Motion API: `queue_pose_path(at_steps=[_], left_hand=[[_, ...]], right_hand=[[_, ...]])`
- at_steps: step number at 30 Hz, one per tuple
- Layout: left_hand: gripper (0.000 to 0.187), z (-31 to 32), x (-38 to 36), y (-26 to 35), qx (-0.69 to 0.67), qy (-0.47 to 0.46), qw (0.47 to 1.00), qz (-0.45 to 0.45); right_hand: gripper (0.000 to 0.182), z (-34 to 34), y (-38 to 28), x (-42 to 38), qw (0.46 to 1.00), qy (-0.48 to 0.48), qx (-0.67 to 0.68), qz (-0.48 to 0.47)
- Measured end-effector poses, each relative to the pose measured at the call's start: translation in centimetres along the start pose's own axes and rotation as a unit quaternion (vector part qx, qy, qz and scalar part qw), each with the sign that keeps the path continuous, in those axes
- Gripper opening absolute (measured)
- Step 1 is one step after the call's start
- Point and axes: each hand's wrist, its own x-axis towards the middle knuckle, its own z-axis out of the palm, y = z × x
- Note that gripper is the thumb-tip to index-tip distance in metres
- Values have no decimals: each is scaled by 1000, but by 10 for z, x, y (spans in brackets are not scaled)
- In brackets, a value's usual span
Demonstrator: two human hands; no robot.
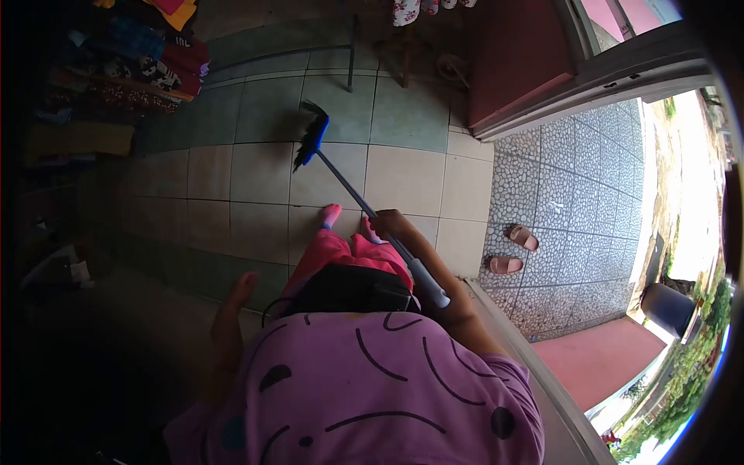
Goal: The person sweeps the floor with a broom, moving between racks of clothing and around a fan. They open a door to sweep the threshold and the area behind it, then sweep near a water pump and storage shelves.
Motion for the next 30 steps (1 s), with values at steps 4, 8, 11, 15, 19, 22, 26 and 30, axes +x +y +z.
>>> queue_pose_path(at_steps=[4, 8, 11, 15, 19, 22, 26, 30], left_hand=[[27, -17, -20, 4, -37, 40, 998, -1], [26, -15, -35, -28, -9, 32, 998, -52], [25, 4, -37, -62, 130, -63, 987, -63], [26, 31, -36, -39, -93, -22, 991, -92], [28, 48, -17, -78, -236, -30, 969, -63], [28, 37, -6, -53, 102, -151, 980, -84], [27, 14, -3, -1, 4, -65, 996, -55], [26, -11, -2, 21, -102, 7, 994, -40]], right_hand=[[14, -60, 33, 9, 991, 69, 114, -34], [11, -156, 109, -144, 935, 320, 148, 33], [25, -203, 106, -229, 748, 559, -163, 318], [19, -213, 115, -295, 640, 697, -42, 320], [6, -141, 72, -336, 774, 601, 140, 140], [4, -90, 39, -317, 857, 451, 223, 116], [13, -72, 58, -251, 918, 324, 192, 122], [12, -109, 95, -266, 877, 398, 207, 174]])
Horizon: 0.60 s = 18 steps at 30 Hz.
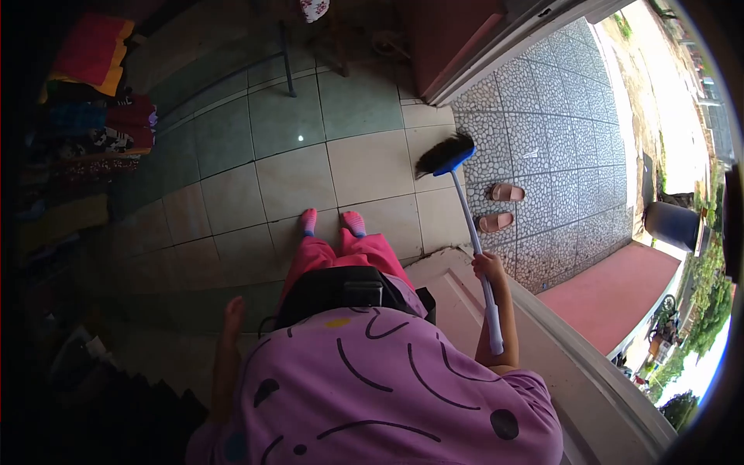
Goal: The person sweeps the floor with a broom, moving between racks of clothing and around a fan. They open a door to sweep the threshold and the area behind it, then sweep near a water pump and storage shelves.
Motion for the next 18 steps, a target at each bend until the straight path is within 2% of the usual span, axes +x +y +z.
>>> queue_pose_path(at_steps=[1, 2, 3, 4, 5, 6, 8, 10, 11, 12, 14, 15, 16, 18], left_hand=[[26, -1, 0, -4, 8, -7, 1000, 0], [25, -7, -1, -14, 25, 5, 999, -24], [25, -15, -3, -26, 42, 19, 998, -49], [25, -24, 3, -52, 48, 17, 998, -48], [25, -35, 13, -83, 202, -44, 978, -24], [25, -39, 15, -95, 351, -105, 931, -2], [25, -37, 0, -44, 317, -131, 939, -24], [25, -33, -11, 26, 291, -154, 943, -45], [25, -32, -10, 47, 169, -67, 981, -64], [24, -31, -7, 61, 40, 22, 996, -78], [24, -34, -5, 73, 47, 39, 995, -73], [23, -37, -2, 79, 52, 53, 995, -70], [23, -44, 6, 73, 57, 51, 995, -61], [24, -53, 19, 46, 143, -63, 986, -56]], right_hand=[[13, -18, 1, -2, 998, 23, 64, -8], [15, -37, -1, -3, 959, -46, 280, 12], [18, -53, 0, 6, 927, -68, 370, 5], [18, -67, -1, 22, 894, -74, 441, 15], [17, -73, -8, 35, 863, -84, 499, 17], [15, -78, -12, 53, 850, -83, 520, 0], [9, -91, -8, 88, 807, -115, 577, 50], [7, -96, 8, 85, 844, -44, 525, 99], [6, -98, 27, 75, 890, 21, 447, 86], [4, -109, 48, 73, 904, 56, 407, 116], [5, -129, 79, 69, 943, 174, 253, 131], [6, -130, 84, 66, 957, 255, 102, 98], [7, -136, 82, 66, 943, 311, 51, 103], [6, -122, 52, 56, 908, 378, 180, 19]])
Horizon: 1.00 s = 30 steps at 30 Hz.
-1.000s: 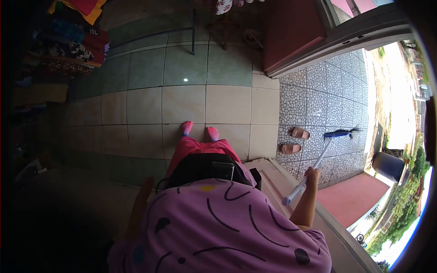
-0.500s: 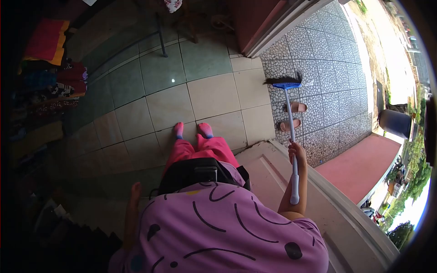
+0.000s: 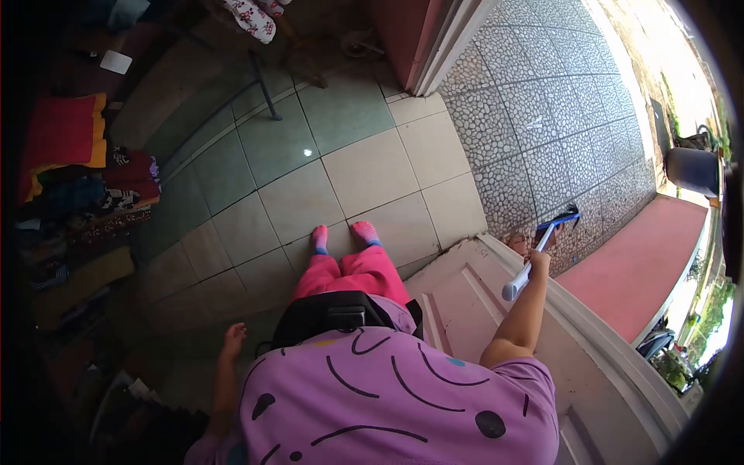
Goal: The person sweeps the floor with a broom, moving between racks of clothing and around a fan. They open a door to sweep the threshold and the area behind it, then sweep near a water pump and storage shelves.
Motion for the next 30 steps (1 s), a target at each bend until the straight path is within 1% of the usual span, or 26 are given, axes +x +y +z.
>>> queue_pose_path(at_steps=[1, 2, 3, 4, 5, 6, 7, 8, 9, 10, 12, 13, 14, 15, 16, 18, 19, 20, 22, 24, 25, 26, 27, 28, 30], left_hand=[[24, 0, -1, -5, 3, 3, 1000, 4], [24, 5, -2, -7, 8, -10, 1000, 29], [24, 9, -2, -12, 12, -24, 998, 53], [24, 8, -4, -17, 14, -23, 998, 54], [24, 2, -6, -21, 73, -56, 995, 50], [24, -2, -3, -20, 133, -87, 986, 45], [24, -8, 0, -12, 136, -84, 986, 49], [24, -15, -5, 10, 127, -78, 989, 8], [24, -20, -10, 31, 116, -73, 990, -33], [24, -23, -13, 48, 119, -71, 990, -33], [24, -30, -10, 79, 72, 69, 993, -63], [24, -33, -3, 86, 76, 70, 993, -60], [24, -36, 2, 89, 55, 92, 993, -51], [24, -38, 10, 94, 33, 111, 992, -40], [24, -37, 17, 95, 37, 105, 993, -40], [23, -27, 35, 81, -6, 81, 996, -48], [23, -28, 55, 53, 3, 23, 1000, -3], [23, -31, 77, 21, 15, -34, 998, 43], [23, -16, 91, 6, -15, -90, 994, 57], [22, -2, 99, 7, -7, -113, 992, 61], [22, 2, 101, 10, 1, -131, 990, 58], [22, 10, 99, 24, 4, -133, 989, 62], [21, 17, 94, 41, 33, -103, 992, 62], [21, 25, 82, 72, 64, -71, 994, 61], [22, 44, 65, 151, 198, -36, 979, 18]], right_hand=[[5, 4, -8, -2, 998, -15, 60, -1], [4, 8, -20, -2, 993, -30, 118, -4], [4, 11, -37, -9, 989, -85, 114, -24], [4, 19, -51, -3, 971, -158, 178, -16], [5, 32, -70, -3, 953, -225, 202, -5], [8, 53, -85, 4, 899, -328, 286, 37], [12, 81, -106, -1, 867, -388, 309, 43], [14, 115, -123, -1, 836, -423, 344, 60], [15, 152, -140, 5, 787, -488, 362, 107], [14, 192, -150, 15, 783, -506, 349, 97], [13, 243, -167, 3, 759, -528, 332, 186], [11, 250, -160, 5, 767, -522, 321, 192], [10, 261, -147, 9, 775, -515, 307, 199], [9, 258, -120, 19, 823, -493, 238, 148], [8, 235, -99, -1, 872, -429, 199, 128], [6, 181, -55, -10, 889, -385, 176, 174], [6, 150, -41, -25, 917, -348, 131, 143], [5, 124, -31, -32, 943, -318, 40, 94], [5, 87, -27, -51, 965, -256, -56, 28], [5, 69, -37, -69, 960, -276, 42, 16], [5, 65, -47, -75, 956, -289, 47, 5], [5, 65, -58, -79, 952, -302, 54, -8], [4, 72, -68, -78, 950, -307, 47, -16], [4, 82, -80, -72, 941, -333, 58, -20], [5, 111, -113, -50, 927, -373, 41, -24]])
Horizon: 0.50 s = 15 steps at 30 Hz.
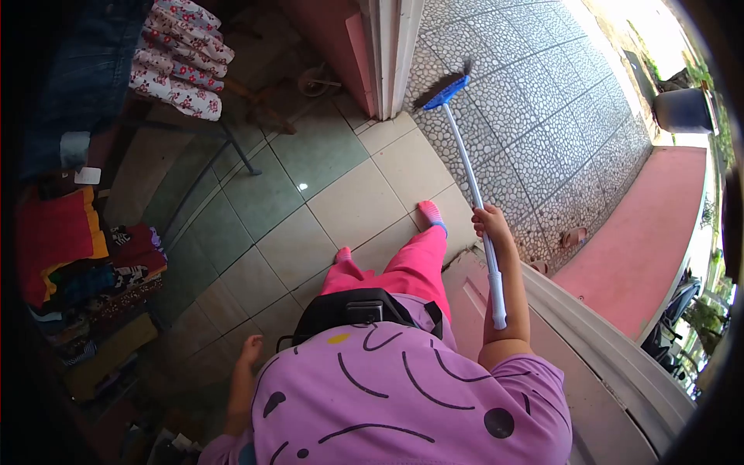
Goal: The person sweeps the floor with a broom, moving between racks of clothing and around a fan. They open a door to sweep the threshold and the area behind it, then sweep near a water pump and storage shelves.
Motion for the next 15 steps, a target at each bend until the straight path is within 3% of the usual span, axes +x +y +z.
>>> queue_pose_path(at_steps=[2, 4, 6, 8, 9, 11, 12, 13, 14, 15], left_hand=[[22, 2, 14, 33, -136, 87, 987, -18], [22, 20, -9, 123, -197, 131, 971, -12], [22, 43, -32, 173, -257, 173, 951, -19], [22, 72, -41, 201, -177, 66, 982, -22], [22, 85, -41, 198, -175, 62, 982, -28], [23, 105, -27, 180, -46, -90, 994, 50], [23, 113, -21, 178, -45, -95, 993, 49], [24, 120, -16, 179, -59, -85, 993, 61], [24, 131, -15, 182, -77, -74, 992, 73], [24, 136, -22, 195, -75, -77, 992, 66]], right_hand=[[9, -5, -18, 41, 995, -41, -88, -6], [9, -34, -22, 53, 985, -33, -167, 18], [10, -100, -9, 29, 984, -53, -154, 79], [8, -178, -15, -24, 976, -32, -116, 181], [7, -224, -11, -47, 967, -3, -144, 211], [10, -297, -26, -85, 918, 89, -317, 222], [8, -348, -13, -78, 834, 128, -487, 226], [11, -374, -23, -75, 788, 172, -541, 240], [11, -386, -33, -69, 785, 173, -543, 242], [9, -391, -42, -68, 823, 243, -468, 211]])
